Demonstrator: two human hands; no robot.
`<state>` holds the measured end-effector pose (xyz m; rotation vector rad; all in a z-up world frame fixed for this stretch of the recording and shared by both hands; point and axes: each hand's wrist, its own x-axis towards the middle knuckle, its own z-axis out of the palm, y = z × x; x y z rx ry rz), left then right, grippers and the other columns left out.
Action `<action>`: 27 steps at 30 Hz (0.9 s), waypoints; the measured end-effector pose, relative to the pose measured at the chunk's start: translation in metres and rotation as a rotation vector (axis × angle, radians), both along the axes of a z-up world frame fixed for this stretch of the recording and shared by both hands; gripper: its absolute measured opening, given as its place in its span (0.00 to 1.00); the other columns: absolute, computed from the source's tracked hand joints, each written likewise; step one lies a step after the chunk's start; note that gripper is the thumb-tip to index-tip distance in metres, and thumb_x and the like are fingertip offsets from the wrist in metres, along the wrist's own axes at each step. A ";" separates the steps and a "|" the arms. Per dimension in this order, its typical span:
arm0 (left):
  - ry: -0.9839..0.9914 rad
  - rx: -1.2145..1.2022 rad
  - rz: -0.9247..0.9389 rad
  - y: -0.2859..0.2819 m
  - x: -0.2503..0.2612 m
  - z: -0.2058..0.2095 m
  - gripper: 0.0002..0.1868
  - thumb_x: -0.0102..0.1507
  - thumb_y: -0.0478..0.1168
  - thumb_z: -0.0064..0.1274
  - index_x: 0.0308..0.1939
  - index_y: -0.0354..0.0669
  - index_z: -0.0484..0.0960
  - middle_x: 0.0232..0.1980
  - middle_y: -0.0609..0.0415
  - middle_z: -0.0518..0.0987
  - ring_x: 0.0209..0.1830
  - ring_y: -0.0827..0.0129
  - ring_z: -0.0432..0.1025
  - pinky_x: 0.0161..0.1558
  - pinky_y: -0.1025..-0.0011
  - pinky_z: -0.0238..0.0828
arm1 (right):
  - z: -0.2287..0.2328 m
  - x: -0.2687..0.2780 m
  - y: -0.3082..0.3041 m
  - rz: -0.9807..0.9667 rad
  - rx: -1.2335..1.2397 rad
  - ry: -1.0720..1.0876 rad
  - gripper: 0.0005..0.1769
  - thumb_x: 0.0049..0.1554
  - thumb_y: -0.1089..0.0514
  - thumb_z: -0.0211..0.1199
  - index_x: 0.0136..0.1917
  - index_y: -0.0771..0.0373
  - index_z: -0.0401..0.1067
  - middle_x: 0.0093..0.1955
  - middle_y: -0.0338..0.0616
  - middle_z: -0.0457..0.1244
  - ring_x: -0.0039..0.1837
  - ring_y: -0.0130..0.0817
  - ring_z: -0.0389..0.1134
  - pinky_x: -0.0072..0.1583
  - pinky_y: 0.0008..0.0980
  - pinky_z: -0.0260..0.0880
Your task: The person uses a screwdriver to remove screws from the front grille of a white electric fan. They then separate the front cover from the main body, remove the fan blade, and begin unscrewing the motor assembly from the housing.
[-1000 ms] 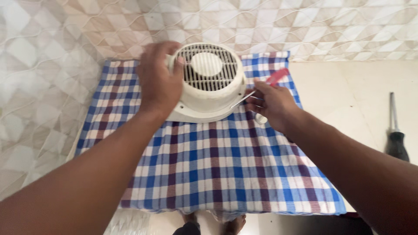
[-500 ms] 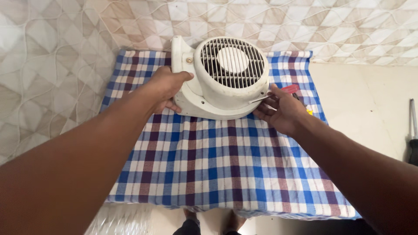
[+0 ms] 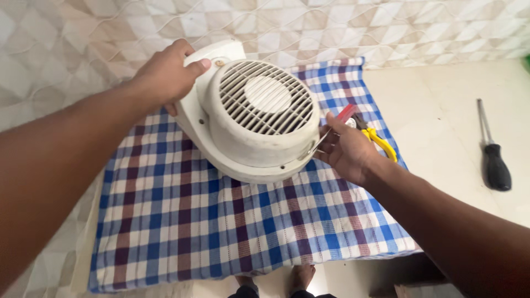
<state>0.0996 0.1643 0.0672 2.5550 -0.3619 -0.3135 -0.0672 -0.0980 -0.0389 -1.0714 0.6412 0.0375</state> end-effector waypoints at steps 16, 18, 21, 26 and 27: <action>-0.135 -0.187 -0.270 -0.026 0.074 -0.052 0.22 0.69 0.50 0.52 0.63 0.45 0.78 0.59 0.47 0.81 0.57 0.57 0.75 0.56 0.57 0.70 | 0.012 -0.026 -0.007 -0.114 -0.373 0.032 0.17 0.62 0.49 0.59 0.59 0.61 0.68 0.54 0.47 0.69 0.51 0.33 0.68 0.55 0.37 0.73; -0.183 -0.231 -0.279 -0.026 0.073 -0.052 0.21 0.68 0.47 0.53 0.63 0.45 0.78 0.61 0.48 0.80 0.59 0.56 0.74 0.58 0.58 0.69 | 0.022 -0.024 -0.006 -0.046 -0.396 -0.080 0.17 0.62 0.49 0.58 0.59 0.62 0.66 0.54 0.48 0.68 0.52 0.34 0.70 0.56 0.38 0.74; -0.428 -0.285 -0.336 -0.037 0.057 -0.051 0.20 0.67 0.41 0.54 0.63 0.44 0.78 0.64 0.47 0.77 0.63 0.53 0.71 0.63 0.56 0.64 | 0.036 -0.020 -0.005 -0.016 -0.424 -0.153 0.18 0.65 0.48 0.52 0.61 0.60 0.65 0.54 0.49 0.68 0.52 0.34 0.70 0.56 0.38 0.74; -0.696 -0.290 -0.478 -0.062 0.002 -0.072 0.18 0.67 0.39 0.54 0.61 0.45 0.80 0.65 0.47 0.77 0.68 0.50 0.65 0.72 0.45 0.51 | 0.052 -0.021 -0.003 0.091 -0.501 -0.310 0.18 0.67 0.49 0.48 0.63 0.62 0.58 0.54 0.52 0.68 0.57 0.38 0.74 0.61 0.42 0.77; -0.699 -0.281 -0.537 -0.068 -0.008 -0.077 0.19 0.67 0.40 0.53 0.63 0.44 0.79 0.66 0.46 0.76 0.70 0.50 0.65 0.74 0.44 0.49 | 0.053 -0.022 -0.003 0.111 -0.527 -0.328 0.18 0.67 0.49 0.47 0.64 0.62 0.57 0.54 0.52 0.69 0.58 0.38 0.74 0.62 0.42 0.78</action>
